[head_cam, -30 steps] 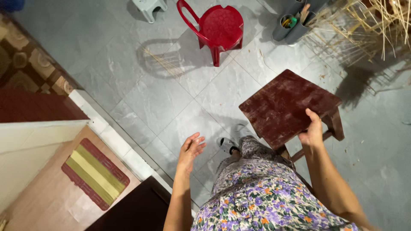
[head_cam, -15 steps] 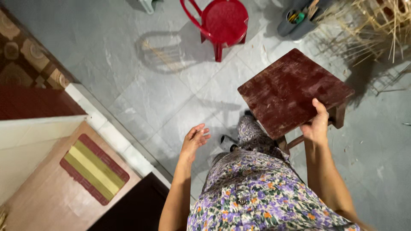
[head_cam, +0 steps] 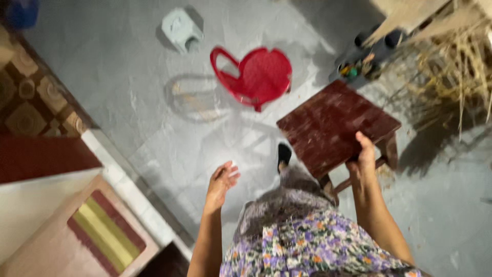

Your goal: The person washes bundles of dried sticks in a red basin of water, then ties them into bundles. The person later moves a stool and uses a knife to trim the ends of the sticks.

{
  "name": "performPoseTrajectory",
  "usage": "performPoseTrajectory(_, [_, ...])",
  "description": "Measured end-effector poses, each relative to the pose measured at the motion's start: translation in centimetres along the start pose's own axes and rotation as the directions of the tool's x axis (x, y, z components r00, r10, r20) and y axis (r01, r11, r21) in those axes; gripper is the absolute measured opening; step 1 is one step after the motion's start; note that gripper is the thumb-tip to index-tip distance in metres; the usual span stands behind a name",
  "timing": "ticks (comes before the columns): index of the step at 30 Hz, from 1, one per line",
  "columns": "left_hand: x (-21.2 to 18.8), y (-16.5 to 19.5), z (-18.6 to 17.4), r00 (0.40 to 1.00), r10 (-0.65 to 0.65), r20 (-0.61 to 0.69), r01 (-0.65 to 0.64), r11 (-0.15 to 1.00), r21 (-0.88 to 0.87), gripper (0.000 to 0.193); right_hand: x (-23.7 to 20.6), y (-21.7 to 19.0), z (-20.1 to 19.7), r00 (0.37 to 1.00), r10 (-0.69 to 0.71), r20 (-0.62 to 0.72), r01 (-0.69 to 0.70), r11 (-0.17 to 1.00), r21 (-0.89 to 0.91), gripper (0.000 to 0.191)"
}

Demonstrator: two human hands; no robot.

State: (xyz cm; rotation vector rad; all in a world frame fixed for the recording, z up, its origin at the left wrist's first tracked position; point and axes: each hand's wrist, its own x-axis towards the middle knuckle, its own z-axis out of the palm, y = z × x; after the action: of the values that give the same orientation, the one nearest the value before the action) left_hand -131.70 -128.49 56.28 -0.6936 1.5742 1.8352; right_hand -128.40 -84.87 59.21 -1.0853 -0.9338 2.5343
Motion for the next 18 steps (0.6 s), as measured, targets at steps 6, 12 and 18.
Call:
performPoseTrajectory(6, [3.8, 2.9, 4.2, 0.999, 0.018, -0.033, -0.018, 1.000, 0.015, 0.052, 6.5, -3.3, 2.9, 0.995, 0.085, -0.057, -0.085, 0.996, -0.001, 0.052])
performPoseTrajectory(12, [8.1, 4.9, 7.1, 0.999, -0.037, -0.007, 0.037, 0.996, 0.085, 0.052, 9.4, -4.8, 3.8, 0.998, 0.036, 0.046, -0.038, 0.998, 0.047, 0.056])
performPoseTrajectory(18, [12.9, 8.7, 11.5, 0.999, -0.024, 0.036, 0.015, 0.970, 0.242, 0.049, 10.9, -5.9, 3.3, 0.997, 0.052, -0.053, -0.047, 0.994, 0.103, 0.052])
